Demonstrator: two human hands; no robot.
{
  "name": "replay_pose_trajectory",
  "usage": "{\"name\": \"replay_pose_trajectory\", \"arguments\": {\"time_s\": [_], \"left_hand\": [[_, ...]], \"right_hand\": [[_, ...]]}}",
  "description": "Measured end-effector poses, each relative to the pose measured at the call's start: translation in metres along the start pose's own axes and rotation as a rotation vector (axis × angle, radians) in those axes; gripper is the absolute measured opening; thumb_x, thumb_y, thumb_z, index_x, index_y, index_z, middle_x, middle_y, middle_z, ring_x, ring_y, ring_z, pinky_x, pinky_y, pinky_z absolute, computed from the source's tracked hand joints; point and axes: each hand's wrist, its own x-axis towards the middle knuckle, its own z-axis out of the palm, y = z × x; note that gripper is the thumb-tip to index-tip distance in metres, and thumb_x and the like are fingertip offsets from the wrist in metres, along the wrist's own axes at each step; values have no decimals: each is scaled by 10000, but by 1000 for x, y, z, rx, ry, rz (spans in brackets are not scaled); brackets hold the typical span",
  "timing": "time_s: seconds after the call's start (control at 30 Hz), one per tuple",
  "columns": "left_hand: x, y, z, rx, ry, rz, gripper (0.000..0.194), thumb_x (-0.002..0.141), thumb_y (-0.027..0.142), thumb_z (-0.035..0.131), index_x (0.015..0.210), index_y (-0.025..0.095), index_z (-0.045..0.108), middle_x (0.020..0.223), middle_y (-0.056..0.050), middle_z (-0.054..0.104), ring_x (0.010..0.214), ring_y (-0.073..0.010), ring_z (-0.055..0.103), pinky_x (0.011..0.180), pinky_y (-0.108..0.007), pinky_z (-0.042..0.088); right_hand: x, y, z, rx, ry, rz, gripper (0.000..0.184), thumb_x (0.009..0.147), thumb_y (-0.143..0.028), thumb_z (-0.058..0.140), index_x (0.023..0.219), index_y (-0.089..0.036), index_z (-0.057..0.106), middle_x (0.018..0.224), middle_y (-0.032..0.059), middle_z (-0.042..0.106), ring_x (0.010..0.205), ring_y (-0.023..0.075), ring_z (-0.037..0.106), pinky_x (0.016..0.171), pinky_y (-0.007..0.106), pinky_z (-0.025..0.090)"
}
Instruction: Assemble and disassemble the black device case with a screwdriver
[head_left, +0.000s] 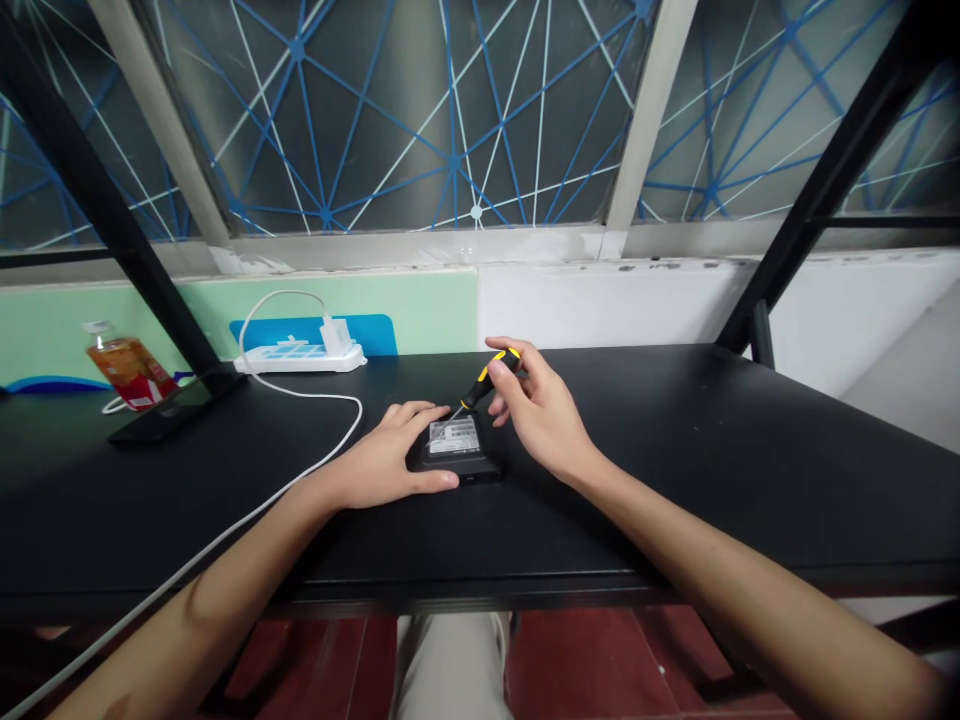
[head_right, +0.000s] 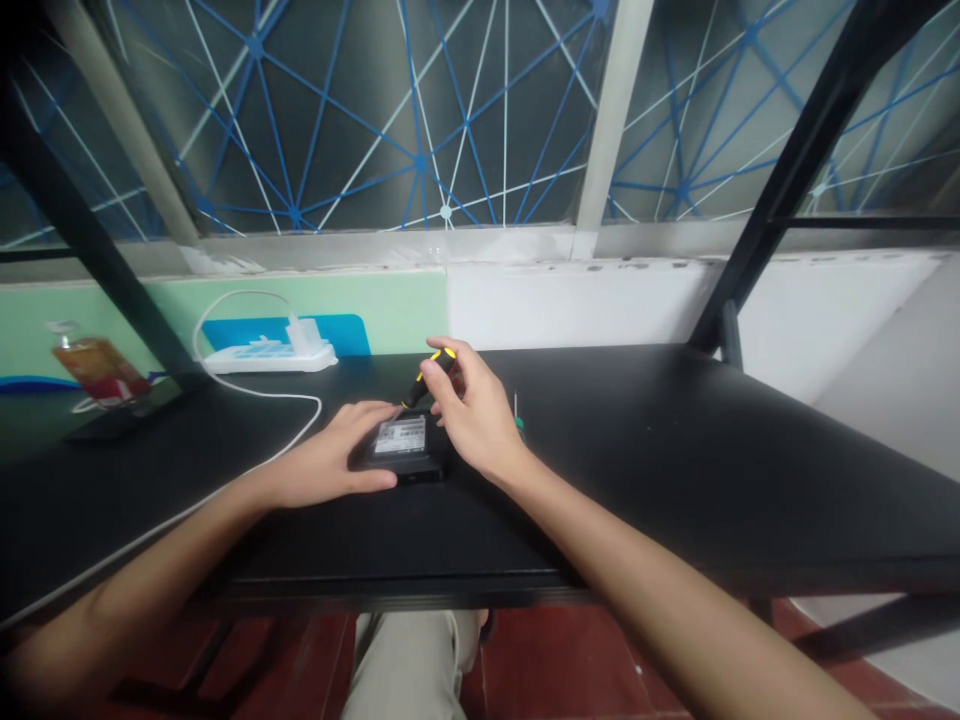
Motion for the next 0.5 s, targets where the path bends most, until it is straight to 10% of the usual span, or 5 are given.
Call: {"name": "replay_pose_trajectory", "arguments": {"time_s": [0.3,0.5], "left_hand": [[1,-1,0,7,7,8,822,795,620,653,1467,261,344,1471,-108,386,1357,-340,360,1143,-529,331],[0,-2,1,-5,20,15,811,796,601,661,1466,268,346,1474,-106,387,1367,-341,352,1151,-533,315]], "right_hand": [[1,3,0,105,10,26,543,889,-439,579,1368,-196,501,1190,87,661,823,148,688,756,356,627],[2,7,0,78,110,-69,512,873,-460,616,1328,-255,502,1008,36,656,753,155,687,771,380,594]]}}
